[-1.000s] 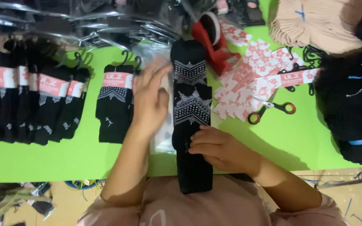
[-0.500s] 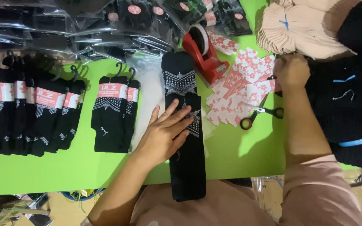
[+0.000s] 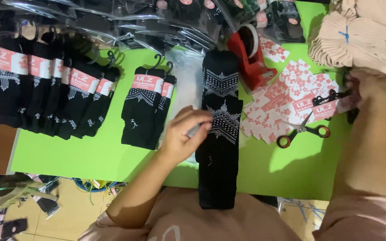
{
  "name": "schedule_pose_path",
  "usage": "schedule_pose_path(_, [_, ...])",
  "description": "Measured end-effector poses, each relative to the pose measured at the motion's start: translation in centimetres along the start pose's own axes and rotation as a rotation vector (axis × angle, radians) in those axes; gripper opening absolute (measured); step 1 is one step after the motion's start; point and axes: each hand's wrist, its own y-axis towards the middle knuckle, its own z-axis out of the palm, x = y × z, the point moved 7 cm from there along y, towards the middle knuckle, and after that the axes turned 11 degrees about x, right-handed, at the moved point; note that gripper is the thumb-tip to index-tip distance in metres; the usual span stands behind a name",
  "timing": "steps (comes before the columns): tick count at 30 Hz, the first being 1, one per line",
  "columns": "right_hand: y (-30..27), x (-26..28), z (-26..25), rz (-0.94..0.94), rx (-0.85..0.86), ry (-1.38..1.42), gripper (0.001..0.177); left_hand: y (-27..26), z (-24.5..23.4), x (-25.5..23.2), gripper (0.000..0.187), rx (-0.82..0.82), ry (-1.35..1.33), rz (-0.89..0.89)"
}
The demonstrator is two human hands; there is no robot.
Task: Wrapping paper labels around pairs of socks
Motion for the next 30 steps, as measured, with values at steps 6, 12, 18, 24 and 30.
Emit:
schedule_pose_path(6, [-23.4,11.7,9.3,-0.705,0.146,-0.216,0.026,3.5,0.9,-2.5,0.049,0.07,0.39,0.006])
schedule_pose_path(12, [-38.7,14.8,19.3,-1.001,0.694,0.148,0.023,6.8,2.6,-3.0,0.049,0.081,0.236,-0.03])
schedule_pose_path(18, [-38.2,16.0,22.5,-1.279,0.64,0.075,0.011,5.6,0.7,0.3,0.033,0.068,0.162,-0.141])
schedule_pose_path(24, [-32.5,14.5,23.4,-0.936,0.555,-0.065,0.02,2.6,-0.3,6.1,0.051,0.103,0.219,-0.682])
schedule_pose_path(30, [-35.3,16.2,24.3,-1.253,0.623,-0.071,0.018,2.3,2.8,4.2,0.05,0.095,-0.055,-0.77])
